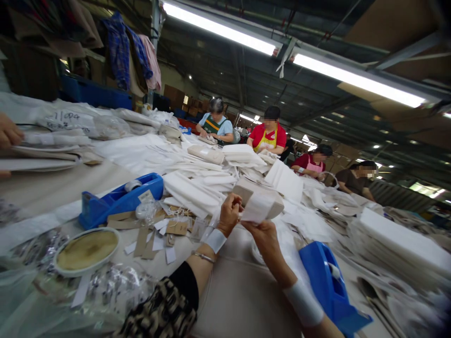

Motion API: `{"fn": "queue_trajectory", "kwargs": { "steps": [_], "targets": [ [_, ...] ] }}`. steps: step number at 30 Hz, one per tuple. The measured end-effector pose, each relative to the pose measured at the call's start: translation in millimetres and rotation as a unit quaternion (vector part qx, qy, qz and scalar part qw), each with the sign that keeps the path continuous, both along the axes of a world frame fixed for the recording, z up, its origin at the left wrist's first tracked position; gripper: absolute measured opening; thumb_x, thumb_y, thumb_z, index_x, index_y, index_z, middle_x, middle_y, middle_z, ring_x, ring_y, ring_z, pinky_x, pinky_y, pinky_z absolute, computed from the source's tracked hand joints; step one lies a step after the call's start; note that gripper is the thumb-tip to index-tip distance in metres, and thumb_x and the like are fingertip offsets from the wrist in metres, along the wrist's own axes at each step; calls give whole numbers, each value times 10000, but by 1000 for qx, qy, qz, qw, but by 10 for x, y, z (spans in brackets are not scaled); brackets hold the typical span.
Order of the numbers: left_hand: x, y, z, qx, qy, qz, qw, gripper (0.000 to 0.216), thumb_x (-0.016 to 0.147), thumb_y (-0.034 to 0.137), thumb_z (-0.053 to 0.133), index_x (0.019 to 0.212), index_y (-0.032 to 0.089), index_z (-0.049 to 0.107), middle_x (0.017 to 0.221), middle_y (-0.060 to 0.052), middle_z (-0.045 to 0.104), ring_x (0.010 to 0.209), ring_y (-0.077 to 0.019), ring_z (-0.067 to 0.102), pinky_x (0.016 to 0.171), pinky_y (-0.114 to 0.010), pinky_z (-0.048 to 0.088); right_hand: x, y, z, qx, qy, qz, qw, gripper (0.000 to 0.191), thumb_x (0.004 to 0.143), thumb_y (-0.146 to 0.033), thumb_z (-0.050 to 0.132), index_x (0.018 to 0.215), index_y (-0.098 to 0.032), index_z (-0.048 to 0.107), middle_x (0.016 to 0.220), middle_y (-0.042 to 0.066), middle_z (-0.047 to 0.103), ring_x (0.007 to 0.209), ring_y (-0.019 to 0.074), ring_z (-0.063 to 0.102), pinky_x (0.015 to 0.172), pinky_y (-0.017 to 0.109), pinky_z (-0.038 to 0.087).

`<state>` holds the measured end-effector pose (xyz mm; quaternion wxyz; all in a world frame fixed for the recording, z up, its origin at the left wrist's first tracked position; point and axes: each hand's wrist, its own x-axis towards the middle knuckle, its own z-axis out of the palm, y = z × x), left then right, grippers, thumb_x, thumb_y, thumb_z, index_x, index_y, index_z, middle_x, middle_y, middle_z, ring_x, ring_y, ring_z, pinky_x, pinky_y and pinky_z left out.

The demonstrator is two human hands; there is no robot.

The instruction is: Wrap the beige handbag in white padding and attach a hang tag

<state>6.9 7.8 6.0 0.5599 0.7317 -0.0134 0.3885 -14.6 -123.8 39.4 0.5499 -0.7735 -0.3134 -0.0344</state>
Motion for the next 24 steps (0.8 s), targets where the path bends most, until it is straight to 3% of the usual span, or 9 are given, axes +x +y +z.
{"fn": "queue_trajectory", "kwargs": {
  "steps": [4,6,10,16,24],
  "targets": [
    [-18,-56,-39,132,111,-26,985,215,788,96,451,845,178,641,710,-8,678,686,-148,658,712,-258,524,-487,-334,-9,-65,-169,99,979,251,922,-259,523,1088,-198,701,1051,83,701,960,228,646,840,350,514],
    [-45,-109,-61,209,164,-33,964,168,770,138,524,803,185,682,746,-45,707,788,-215,681,796,-340,527,-712,-461,-54,-121,-260,124,950,303,971,-191,430,1166,-198,661,1112,92,670,1028,214,616,864,340,508],
    [-85,-200,-98,342,251,-51,904,164,804,214,565,803,148,715,897,-153,727,932,-309,679,866,-439,510,-1010,-573,-214,-191,-371,97,904,308,985,-135,389,1152,-150,648,1116,123,646,1070,236,568,870,369,510],
    [-83,-231,-78,454,274,-58,846,273,898,225,462,938,134,716,1001,-164,720,989,-289,675,860,-398,526,-1138,-615,-368,-219,-407,97,881,311,996,-139,355,1129,-112,635,1020,111,656,967,237,566,770,347,520],
    [-63,-253,-90,499,272,-47,822,290,907,204,434,965,130,709,1015,-161,716,964,-276,679,841,-391,535,-1175,-646,-395,-234,-438,89,863,319,995,-141,355,1151,-98,630,1051,104,671,1033,246,568,839,352,533]
  ]
}}
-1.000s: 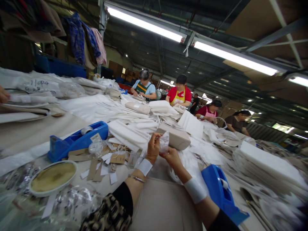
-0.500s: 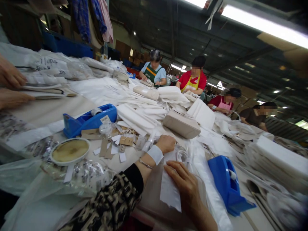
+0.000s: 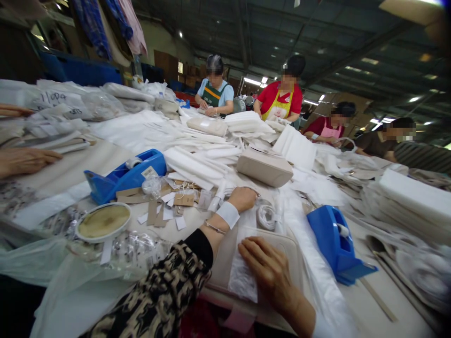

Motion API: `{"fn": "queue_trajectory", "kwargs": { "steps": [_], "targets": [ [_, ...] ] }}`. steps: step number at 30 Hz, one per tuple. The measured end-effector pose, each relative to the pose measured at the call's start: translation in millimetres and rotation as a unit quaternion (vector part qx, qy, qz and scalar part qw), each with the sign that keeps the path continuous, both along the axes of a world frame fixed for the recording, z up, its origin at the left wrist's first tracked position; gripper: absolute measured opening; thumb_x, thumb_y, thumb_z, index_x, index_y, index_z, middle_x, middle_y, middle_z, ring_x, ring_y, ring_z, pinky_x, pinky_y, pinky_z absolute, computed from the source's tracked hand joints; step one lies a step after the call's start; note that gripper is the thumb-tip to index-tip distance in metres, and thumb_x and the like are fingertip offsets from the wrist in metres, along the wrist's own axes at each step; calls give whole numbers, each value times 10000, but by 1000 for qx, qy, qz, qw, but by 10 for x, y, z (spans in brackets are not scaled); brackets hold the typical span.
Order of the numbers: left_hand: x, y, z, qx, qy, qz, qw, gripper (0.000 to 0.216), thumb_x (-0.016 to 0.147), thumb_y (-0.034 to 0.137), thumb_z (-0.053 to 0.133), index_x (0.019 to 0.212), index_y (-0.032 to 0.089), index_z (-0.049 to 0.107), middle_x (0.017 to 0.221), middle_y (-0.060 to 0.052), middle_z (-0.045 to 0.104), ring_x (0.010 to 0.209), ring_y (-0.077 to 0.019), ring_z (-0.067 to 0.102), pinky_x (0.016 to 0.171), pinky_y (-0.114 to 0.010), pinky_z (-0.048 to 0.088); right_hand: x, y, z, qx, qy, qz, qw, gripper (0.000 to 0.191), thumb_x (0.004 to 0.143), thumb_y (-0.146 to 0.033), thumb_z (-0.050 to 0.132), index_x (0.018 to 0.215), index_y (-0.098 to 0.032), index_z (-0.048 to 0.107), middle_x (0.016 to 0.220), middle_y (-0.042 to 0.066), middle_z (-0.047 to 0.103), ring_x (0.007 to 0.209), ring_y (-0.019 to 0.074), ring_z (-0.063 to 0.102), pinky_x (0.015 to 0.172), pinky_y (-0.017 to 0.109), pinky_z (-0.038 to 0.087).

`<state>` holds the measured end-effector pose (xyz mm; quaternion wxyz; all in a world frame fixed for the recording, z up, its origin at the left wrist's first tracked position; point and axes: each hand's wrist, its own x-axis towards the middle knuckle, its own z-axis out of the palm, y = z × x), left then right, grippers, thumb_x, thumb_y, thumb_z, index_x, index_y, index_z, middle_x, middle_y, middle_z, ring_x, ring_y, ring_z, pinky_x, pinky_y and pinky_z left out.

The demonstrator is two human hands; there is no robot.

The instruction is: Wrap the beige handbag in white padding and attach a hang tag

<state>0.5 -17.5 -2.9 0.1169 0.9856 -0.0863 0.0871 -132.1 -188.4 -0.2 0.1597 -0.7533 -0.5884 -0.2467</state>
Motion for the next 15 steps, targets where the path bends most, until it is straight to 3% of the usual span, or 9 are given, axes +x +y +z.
{"fn": "queue_trajectory", "kwargs": {
  "steps": [3,8,11,15],
  "targets": [
    [7,-6,-16,-7,-4,1,1000,271,896,193,455,946,135,715,1000,-156,719,956,-268,679,849,-382,527,-51,-22,-75,-13,-15,-16,1000,334,990,-151,354,1163,-106,636,1079,114,673,1068,256,578,858,366,550],
    [-38,-11,20,-55,-40,20,997,256,883,227,481,908,139,720,960,-159,721,936,-285,677,837,-400,511,-174,-147,-233,-54,-17,-38,998,456,880,-30,379,1266,-139,595,1320,151,571,1282,284,480,978,439,520],
    [-72,-14,119,-102,-80,32,991,275,899,244,460,895,159,721,960,-128,727,947,-262,669,845,-370,491,-230,-194,-293,-43,-21,-39,998,564,764,11,386,1262,-141,601,1390,191,503,1340,312,421,981,491,515],
    [-132,-11,354,-168,-117,20,979,306,940,248,418,965,167,712,951,-82,739,902,-189,668,801,-278,485,-263,-189,-306,-18,-37,-28,999,577,700,-10,403,1219,-129,625,1362,211,524,1341,317,419,953,492,535]
  ]
}}
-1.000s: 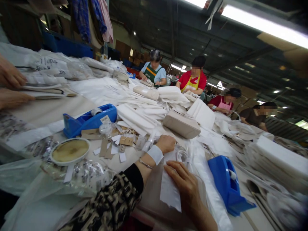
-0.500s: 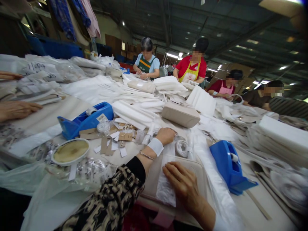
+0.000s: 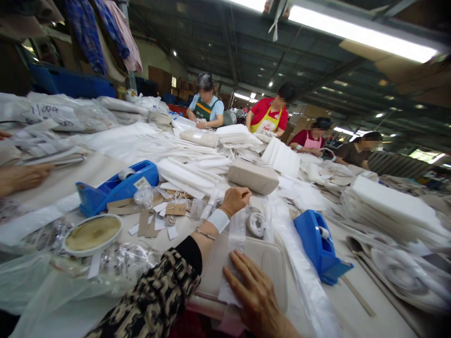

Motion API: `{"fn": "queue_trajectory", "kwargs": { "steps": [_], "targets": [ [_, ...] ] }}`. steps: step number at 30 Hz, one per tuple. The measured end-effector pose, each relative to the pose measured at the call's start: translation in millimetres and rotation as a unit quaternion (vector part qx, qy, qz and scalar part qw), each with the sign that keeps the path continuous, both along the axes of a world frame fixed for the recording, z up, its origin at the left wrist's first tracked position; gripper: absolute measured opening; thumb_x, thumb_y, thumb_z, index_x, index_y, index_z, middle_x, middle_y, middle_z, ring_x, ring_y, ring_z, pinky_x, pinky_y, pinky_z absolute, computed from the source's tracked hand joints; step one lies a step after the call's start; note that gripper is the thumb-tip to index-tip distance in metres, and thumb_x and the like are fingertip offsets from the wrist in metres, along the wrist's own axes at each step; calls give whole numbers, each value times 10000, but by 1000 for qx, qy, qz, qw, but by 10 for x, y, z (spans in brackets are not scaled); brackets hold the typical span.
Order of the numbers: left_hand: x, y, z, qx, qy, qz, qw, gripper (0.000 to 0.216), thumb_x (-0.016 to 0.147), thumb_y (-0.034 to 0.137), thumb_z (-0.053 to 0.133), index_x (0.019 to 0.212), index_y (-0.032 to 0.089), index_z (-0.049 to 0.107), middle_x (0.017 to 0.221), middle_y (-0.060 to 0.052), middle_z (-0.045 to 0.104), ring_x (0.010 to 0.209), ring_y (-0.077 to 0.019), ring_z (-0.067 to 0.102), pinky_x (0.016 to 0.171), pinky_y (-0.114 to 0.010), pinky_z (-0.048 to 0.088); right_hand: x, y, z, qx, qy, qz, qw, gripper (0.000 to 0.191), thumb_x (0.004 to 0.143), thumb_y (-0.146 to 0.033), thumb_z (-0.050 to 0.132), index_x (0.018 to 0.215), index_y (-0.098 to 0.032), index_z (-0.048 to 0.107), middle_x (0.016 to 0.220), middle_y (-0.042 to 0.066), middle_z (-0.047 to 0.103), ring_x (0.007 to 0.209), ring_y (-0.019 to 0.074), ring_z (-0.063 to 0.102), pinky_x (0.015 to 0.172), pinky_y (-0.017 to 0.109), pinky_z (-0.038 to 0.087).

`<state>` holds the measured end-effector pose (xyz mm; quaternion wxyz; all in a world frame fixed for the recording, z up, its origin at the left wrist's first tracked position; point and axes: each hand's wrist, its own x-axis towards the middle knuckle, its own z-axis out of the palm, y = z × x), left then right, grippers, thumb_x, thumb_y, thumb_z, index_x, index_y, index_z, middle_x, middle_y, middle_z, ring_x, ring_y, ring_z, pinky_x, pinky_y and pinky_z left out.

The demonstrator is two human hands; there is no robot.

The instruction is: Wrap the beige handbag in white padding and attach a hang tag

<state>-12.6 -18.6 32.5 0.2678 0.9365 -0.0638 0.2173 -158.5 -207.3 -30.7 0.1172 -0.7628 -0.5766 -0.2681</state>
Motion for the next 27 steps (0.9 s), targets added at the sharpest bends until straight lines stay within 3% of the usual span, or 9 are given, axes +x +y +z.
{"fn": "queue_trajectory", "kwargs": {
  "steps": [3,5,9,13,17,23,27],
  "targets": [
    [-236,-16,140,-14,-4,-72,997,252,915,219,484,902,154,727,897,-61,744,856,-166,671,775,-236,491,0,-1,-23,7,4,4,1000,554,711,-16,408,1211,-115,624,1352,224,525,1336,319,422,952,496,534],
    [-545,-32,135,-6,4,-139,990,200,879,173,534,890,168,733,929,-41,744,894,-157,669,814,-215,490,2,-8,-56,12,17,5,1000,555,731,-5,397,1231,-118,609,1365,216,514,1338,312,418,974,505,517],
    [-1317,-6,-120,14,40,-259,965,330,851,65,470,1084,174,677,1086,-57,704,1017,-167,641,932,-255,488,-6,0,-83,15,74,7,997,511,798,-42,437,1280,-142,573,1355,185,516,1330,302,418,1038,516,460],
    [-1785,95,-461,8,25,-296,955,490,910,72,400,1391,156,437,1400,-106,525,1305,-180,476,1120,-348,388,-11,5,-22,28,131,14,991,525,812,-82,498,1324,-190,547,1301,143,549,1318,286,430,1081,517,422],
    [-1844,127,-603,40,-8,-295,955,492,961,131,398,1450,152,348,1472,-123,441,1387,-180,375,1163,-374,344,-94,-114,10,30,140,22,989,543,821,-67,473,1352,-176,517,1392,142,487,1368,276,372,1091,515,416],
    [-1838,118,-565,127,-42,-303,944,406,969,265,472,1352,133,495,1459,-151,453,1401,-235,351,1163,-405,342,-425,-447,-195,-22,116,-8,993,671,802,-17,372,1469,-73,321,1481,162,406,1422,268,282,1124,539,365],
    [-1857,120,-583,149,-54,-304,939,406,966,272,480,1350,144,503,1474,-155,430,1411,-245,333,1168,-412,324,-540,-465,-444,10,48,-37,998,603,850,-15,421,1411,-234,431,1544,141,302,1417,305,290,1060,578,413]
  ]
}}
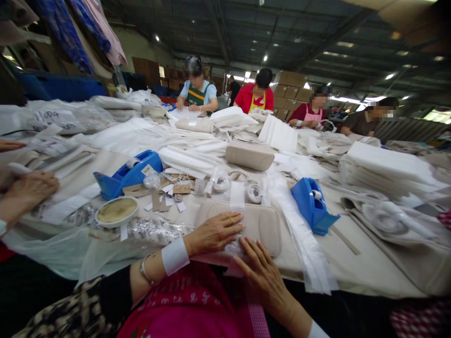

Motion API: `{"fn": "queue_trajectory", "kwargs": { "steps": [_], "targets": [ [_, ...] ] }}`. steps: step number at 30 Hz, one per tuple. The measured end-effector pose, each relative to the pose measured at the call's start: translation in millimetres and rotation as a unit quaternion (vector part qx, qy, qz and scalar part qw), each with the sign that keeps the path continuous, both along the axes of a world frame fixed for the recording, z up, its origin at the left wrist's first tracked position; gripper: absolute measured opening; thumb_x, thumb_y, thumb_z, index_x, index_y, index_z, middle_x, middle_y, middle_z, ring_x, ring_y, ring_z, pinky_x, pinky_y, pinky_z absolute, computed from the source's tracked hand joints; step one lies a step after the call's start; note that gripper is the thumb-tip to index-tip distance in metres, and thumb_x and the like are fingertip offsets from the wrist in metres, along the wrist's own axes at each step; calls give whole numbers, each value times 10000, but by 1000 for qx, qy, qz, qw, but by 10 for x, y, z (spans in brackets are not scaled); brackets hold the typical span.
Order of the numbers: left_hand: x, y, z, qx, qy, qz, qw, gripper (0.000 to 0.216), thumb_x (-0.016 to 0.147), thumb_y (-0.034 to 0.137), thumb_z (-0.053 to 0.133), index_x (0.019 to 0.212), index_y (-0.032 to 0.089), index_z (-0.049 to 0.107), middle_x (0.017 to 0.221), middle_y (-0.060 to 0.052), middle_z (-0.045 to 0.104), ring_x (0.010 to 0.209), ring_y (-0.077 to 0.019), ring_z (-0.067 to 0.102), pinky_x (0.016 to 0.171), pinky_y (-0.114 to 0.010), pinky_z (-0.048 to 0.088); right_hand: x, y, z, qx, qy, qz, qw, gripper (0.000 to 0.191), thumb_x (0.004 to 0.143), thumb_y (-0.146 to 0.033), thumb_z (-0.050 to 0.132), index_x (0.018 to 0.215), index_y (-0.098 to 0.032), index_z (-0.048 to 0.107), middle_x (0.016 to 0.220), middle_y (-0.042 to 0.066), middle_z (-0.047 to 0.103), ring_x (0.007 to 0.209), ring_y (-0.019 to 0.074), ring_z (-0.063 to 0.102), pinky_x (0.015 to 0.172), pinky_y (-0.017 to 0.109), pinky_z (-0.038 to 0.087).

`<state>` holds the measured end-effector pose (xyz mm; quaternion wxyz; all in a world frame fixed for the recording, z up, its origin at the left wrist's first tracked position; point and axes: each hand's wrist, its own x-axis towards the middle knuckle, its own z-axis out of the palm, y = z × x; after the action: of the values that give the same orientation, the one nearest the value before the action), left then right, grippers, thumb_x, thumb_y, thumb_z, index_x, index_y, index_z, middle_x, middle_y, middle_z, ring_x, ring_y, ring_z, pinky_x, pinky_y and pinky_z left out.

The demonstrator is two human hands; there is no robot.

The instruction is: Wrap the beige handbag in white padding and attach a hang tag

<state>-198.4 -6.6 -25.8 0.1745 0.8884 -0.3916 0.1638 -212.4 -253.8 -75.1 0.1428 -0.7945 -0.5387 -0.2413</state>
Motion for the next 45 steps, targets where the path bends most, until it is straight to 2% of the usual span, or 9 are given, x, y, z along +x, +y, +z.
{"fn": "queue_trajectory", "kwargs": {
  "steps": [4,9,16,24,27,32,38,42,45],
  "targets": [
    [-4,-1,-10,10,3,6,1000,417,954,249,500,1361,161,499,1494,-147,402,1418,-247,318,1172,-411,311,-54,93,-69,89,-29,4,996,350,907,-63,496,1192,-245,587,1510,130,355,1358,296,391,1010,559,460],
    [-17,-1,-13,7,-1,6,1000,426,956,261,490,1372,166,494,1500,-144,394,1420,-249,313,1167,-417,319,-228,165,56,113,-10,44,993,224,955,-81,436,1039,-147,633,1075,117,678,1077,226,595,901,450,533],
    [-25,-9,-15,-3,2,12,1000,442,939,292,512,1369,193,500,1484,-147,411,1391,-268,357,1160,-441,315,-446,293,200,141,26,61,988,228,950,-74,440,922,-150,652,827,66,702,821,178,635,710,326,532],
    [-17,-47,-10,19,10,21,1000,456,966,283,458,1400,146,453,1509,-145,374,1442,-254,260,1188,-410,255,-640,313,198,161,73,70,982,235,918,-41,439,926,-132,655,834,78,714,808,188,638,668,331,515],
    [-13,-59,-17,32,9,25,999,454,979,286,427,1408,139,436,1522,-141,354,1450,-248,240,1195,-406,236,-642,308,304,172,99,77,977,225,914,-47,452,942,-136,657,848,80,715,817,202,637,680,341,513],
    [-37,-71,-12,36,-11,40,998,455,961,270,463,1397,140,447,1517,-144,357,1456,-270,212,1198,-420,218,-471,310,788,226,164,70,958,220,897,-42,504,965,-170,670,833,73,685,825,198,627,695,320,524],
    [-45,-57,-21,21,-14,21,999,435,947,244,474,1360,109,475,1401,-146,500,1354,-247,396,1184,-402,262,-90,389,1318,236,208,-40,948,218,901,-115,540,926,-251,708,871,46,616,790,179,600,638,282,479],
    [-18,-25,-59,-30,14,2,999,346,894,158,473,1223,103,563,1349,-136,542,1336,-239,416,1184,-382,282,376,592,1450,236,194,-88,948,136,860,-139,615,825,-241,697,806,-3,604,751,149,577,666,260,434],
    [-19,-3,-84,-102,61,28,992,433,854,80,420,1282,74,483,1265,-147,583,1273,-212,483,1160,-351,334,787,757,1409,230,231,-110,939,120,829,-164,658,721,-214,658,709,-34,558,680,128,531,634,256,390]
  ]
}}
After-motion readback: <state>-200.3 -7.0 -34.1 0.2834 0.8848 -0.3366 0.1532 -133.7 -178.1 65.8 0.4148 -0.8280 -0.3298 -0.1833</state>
